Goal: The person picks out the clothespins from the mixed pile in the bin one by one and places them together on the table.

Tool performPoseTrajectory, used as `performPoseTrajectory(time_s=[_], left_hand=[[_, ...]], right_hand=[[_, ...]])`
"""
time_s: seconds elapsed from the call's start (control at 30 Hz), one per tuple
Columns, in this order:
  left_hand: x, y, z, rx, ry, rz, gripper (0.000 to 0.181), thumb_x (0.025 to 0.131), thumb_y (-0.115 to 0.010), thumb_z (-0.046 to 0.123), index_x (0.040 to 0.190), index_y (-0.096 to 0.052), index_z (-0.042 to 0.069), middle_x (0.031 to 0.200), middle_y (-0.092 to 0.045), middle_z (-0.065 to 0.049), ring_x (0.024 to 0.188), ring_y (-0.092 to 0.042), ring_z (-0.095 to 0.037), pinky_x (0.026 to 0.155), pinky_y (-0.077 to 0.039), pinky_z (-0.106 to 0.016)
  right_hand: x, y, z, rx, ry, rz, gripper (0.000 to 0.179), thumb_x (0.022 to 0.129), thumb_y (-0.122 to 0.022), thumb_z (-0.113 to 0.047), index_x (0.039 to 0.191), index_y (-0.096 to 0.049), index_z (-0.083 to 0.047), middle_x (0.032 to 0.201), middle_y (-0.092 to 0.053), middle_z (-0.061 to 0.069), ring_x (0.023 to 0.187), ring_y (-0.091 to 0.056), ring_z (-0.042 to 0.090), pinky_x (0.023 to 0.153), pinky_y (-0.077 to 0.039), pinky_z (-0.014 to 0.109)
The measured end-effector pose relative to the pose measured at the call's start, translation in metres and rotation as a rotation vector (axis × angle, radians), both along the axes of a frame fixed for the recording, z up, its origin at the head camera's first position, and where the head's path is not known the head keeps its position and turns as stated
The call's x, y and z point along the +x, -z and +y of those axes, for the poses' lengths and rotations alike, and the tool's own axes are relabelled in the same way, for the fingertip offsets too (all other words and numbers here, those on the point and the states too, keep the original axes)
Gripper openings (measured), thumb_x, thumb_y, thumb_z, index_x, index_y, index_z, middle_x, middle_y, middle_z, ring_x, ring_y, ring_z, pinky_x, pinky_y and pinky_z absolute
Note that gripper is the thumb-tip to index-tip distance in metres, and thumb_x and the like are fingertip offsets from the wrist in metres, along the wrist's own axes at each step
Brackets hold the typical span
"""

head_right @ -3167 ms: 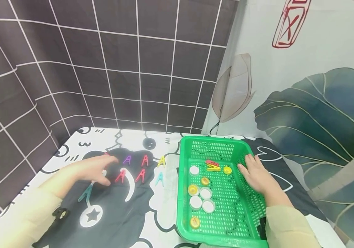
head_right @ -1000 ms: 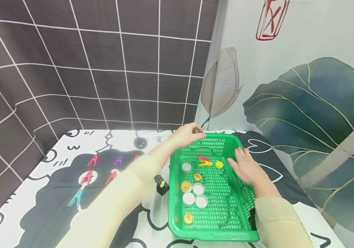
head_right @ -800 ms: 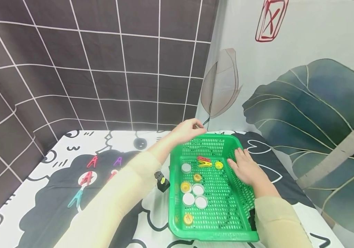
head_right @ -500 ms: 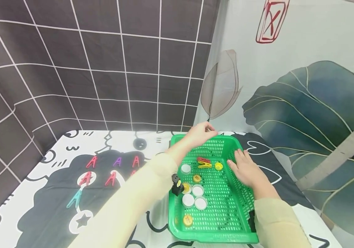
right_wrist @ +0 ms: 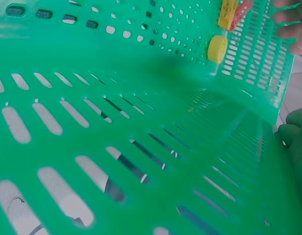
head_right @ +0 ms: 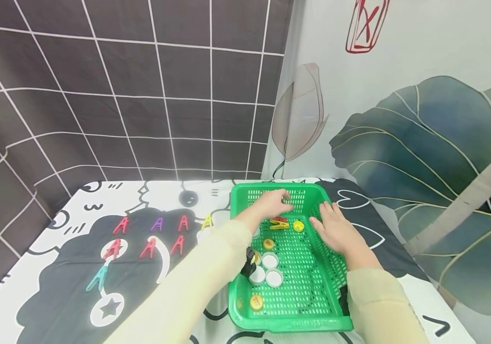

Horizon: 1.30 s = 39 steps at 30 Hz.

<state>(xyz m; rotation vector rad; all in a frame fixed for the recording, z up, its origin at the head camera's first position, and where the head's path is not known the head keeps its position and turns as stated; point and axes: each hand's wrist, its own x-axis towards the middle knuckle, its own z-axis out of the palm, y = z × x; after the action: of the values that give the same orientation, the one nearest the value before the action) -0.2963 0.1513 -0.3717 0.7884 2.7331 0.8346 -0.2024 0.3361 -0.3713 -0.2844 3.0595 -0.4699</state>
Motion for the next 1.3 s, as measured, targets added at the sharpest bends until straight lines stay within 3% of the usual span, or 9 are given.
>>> performPoseTrajectory(time_s=[0.2,0.4,0.63,0.73,0.87,0.97,1.1,1.3], left_hand=[[-0.002,0.008,-0.002,-0.168,0.125,-0.072,0.044,0.094,-0.057,0.029,0.135,-0.05,0.015,0.133,-0.052,0.002,0.12,-0.048,-0.014,0.1,-0.037,-0.029],[-0.002,0.008,-0.006,-0.264,0.14,-0.1,0.043,0.093,-0.058,0.027,0.135,-0.051,0.018,0.135,-0.05,0.003,0.125,-0.044,-0.016,0.102,-0.035,-0.031],[-0.005,0.008,-0.01,-0.313,0.191,-0.122,0.043,0.09,-0.063,0.021,0.133,-0.054,0.017,0.129,-0.055,0.003,0.115,-0.052,-0.013,0.094,-0.042,-0.028],[-0.006,0.008,-0.01,-0.335,0.173,-0.14,0.048,0.089,-0.066,0.024,0.134,-0.052,0.017,0.13,-0.053,0.003,0.117,-0.05,-0.014,0.095,-0.041,-0.028],[-0.004,0.007,-0.013,-0.389,0.097,-0.151,0.048,0.084,-0.071,0.029,0.127,-0.056,0.017,0.122,-0.057,0.002,0.112,-0.053,-0.015,0.091,-0.044,-0.03],[-0.003,0.009,-0.014,-0.425,0.085,-0.183,0.049,0.08,-0.075,0.029,0.124,-0.056,0.018,0.118,-0.057,0.002,0.11,-0.053,-0.016,0.089,-0.045,-0.032],[-0.004,0.013,-0.01,-0.449,0.143,-0.186,0.059,0.078,-0.077,0.03,0.13,-0.052,0.022,0.124,-0.054,0.004,0.115,-0.05,-0.016,0.092,-0.043,-0.033],[0.004,0.012,-0.005,-0.482,0.245,-0.152,0.068,0.076,-0.079,0.026,0.135,-0.046,0.029,0.129,-0.051,0.005,0.12,-0.045,-0.015,0.096,-0.04,-0.033]], right_hand=[[-0.001,0.002,-0.002,-0.004,-0.004,0.001,0.072,0.102,-0.027,-0.042,0.139,-0.017,0.019,0.145,-0.011,0.038,0.135,-0.001,0.05,0.105,-0.009,0.061],[-0.001,0.002,-0.005,-0.005,0.002,0.012,0.071,0.102,-0.027,-0.041,0.139,-0.018,0.019,0.145,-0.012,0.037,0.135,-0.001,0.049,0.106,-0.008,0.06],[0.0,-0.002,-0.005,0.012,-0.009,0.035,0.07,0.102,-0.027,-0.041,0.139,-0.019,0.018,0.145,-0.013,0.037,0.135,-0.003,0.05,0.107,-0.009,0.059],[0.0,-0.003,-0.005,0.01,-0.008,0.032,0.07,0.102,-0.027,-0.041,0.139,-0.019,0.018,0.145,-0.013,0.037,0.135,-0.003,0.049,0.107,-0.009,0.059],[0.0,-0.003,-0.004,0.006,-0.007,0.027,0.071,0.102,-0.028,-0.041,0.139,-0.019,0.018,0.145,-0.012,0.036,0.136,-0.002,0.049,0.107,-0.009,0.059],[0.001,-0.003,-0.003,0.004,-0.007,0.028,0.071,0.102,-0.028,-0.041,0.139,-0.019,0.018,0.146,-0.012,0.036,0.135,-0.002,0.049,0.106,-0.008,0.059],[0.001,-0.004,-0.003,-0.001,-0.004,0.024,0.071,0.102,-0.028,-0.042,0.14,-0.019,0.018,0.146,-0.012,0.036,0.135,-0.002,0.049,0.106,-0.008,0.059],[0.001,-0.001,-0.002,0.005,-0.004,0.029,0.07,0.102,-0.03,-0.04,0.139,-0.02,0.018,0.145,-0.013,0.037,0.135,-0.003,0.05,0.106,-0.009,0.059]])
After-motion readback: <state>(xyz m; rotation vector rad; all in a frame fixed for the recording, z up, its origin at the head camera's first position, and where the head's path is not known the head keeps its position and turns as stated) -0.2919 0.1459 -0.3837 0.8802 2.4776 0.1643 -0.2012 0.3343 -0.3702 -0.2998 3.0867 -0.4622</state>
